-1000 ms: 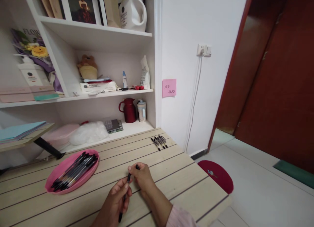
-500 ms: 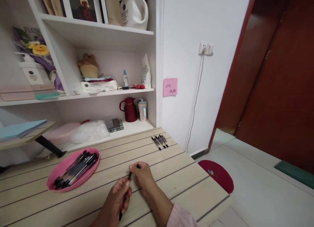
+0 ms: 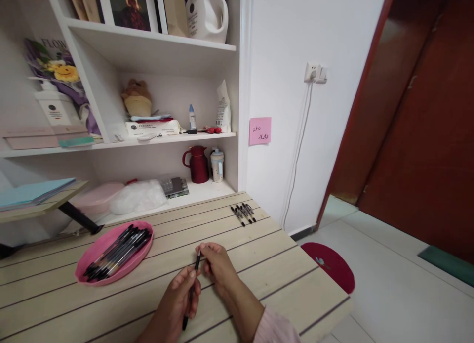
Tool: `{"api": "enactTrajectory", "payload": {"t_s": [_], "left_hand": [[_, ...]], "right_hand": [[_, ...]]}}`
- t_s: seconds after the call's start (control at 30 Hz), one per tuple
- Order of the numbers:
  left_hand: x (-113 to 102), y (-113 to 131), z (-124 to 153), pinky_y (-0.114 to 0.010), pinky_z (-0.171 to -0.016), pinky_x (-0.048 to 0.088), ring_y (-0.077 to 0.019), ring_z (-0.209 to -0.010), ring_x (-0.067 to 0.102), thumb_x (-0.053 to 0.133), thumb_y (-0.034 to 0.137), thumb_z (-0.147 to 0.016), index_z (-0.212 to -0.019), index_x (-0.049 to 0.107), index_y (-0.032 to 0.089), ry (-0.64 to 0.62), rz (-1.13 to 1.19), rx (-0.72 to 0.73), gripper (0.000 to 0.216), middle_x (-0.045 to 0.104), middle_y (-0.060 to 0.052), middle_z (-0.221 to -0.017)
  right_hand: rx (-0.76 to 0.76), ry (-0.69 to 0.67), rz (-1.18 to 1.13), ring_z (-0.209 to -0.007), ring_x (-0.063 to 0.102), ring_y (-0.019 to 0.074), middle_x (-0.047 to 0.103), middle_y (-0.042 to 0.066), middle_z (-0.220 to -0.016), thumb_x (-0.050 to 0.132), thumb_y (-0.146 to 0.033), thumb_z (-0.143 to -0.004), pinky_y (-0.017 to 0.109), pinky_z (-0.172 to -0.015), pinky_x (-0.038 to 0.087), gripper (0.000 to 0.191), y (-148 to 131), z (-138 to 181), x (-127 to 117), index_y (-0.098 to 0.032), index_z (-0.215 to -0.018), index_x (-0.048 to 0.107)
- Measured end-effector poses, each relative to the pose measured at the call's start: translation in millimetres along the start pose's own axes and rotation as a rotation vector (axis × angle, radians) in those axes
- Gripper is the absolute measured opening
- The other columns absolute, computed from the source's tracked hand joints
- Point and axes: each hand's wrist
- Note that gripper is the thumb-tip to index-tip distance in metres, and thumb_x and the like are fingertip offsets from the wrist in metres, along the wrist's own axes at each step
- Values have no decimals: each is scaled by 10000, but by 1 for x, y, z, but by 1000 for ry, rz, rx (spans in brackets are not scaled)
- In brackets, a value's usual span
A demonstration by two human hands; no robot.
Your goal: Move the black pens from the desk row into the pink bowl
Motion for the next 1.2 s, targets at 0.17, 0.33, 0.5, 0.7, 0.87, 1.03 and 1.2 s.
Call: {"api": "enactTrajectory", "payload": {"t_s": [0.17, 0.33, 0.5, 0.7, 0.87, 1.03, 1.2], "left_hand": [[-1, 0, 0, -146, -318, 211, -30, -329, 379, 581, 494, -706, -796, 477, 193, 15, -8, -15, 331, 519, 57, -563], [0, 2, 1, -145, -322, 205, -30, -338, 375, 579, 495, -706, -807, 480, 188, 5, 4, -24, 338, 513, 57, -557], [1, 3, 3, -145, -325, 207, -25, -342, 360, 590, 488, -700, -814, 485, 187, 10, 13, -33, 338, 504, 61, -563], [0, 5, 3, -150, -307, 162, -16, -312, 295, 593, 527, -678, -798, 491, 186, -8, -10, -16, 376, 501, 64, -537], [-1, 8, 4, -161, -292, 108, -9, -276, 241, 611, 511, -666, -815, 502, 184, -55, 7, -59, 376, 483, 76, -501], [-2, 7, 4, -164, -291, 117, -18, -278, 268, 613, 499, -669, -847, 516, 176, -36, 22, -51, 382, 486, 72, -490], [-6, 5, 1, -163, -302, 152, -23, -300, 304, 619, 460, -677, -866, 519, 166, -45, 74, -55, 363, 503, 60, -525]], "right_hand": [[-7, 58, 41, -313, 246, 22, 379, -97, -331, 735, -445, -538, 187, -364, 113, 370, 1, -1, -1, -152, -612, 520], [-19, -19, -46, -344, 368, 36, 468, -66, -417, 722, -423, -562, 187, -376, 173, 356, -1, 2, 1, -125, -696, 583], [-2, -10, -42, -340, 372, 38, 471, -69, -417, 718, -456, -564, 183, -379, 169, 384, 0, 0, 1, -137, -701, 557], [-24, -16, -54, -341, 365, 46, 441, -72, -390, 732, -429, -555, 190, -380, 200, 355, 2, 0, 0, -135, -654, 560], [-80, 10, -193, -370, 327, 19, 600, 2, -644, 725, -416, -569, 193, -370, 235, 348, -1, -5, -4, -139, -732, 592], [-156, 183, -185, -397, 351, 31, 612, 17, -712, 720, -442, -569, 193, -371, 236, 386, -3, -17, -19, -163, -799, 586], [-119, 275, -21, -392, 343, 45, 581, 1, -638, 666, -438, -605, 200, -387, 231, 338, 4, -25, -27, -160, -780, 582]]}}
Point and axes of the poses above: each hand's wrist, its own z-axis away from the middle knuckle, its own x-axis out of the palm, y = z × x
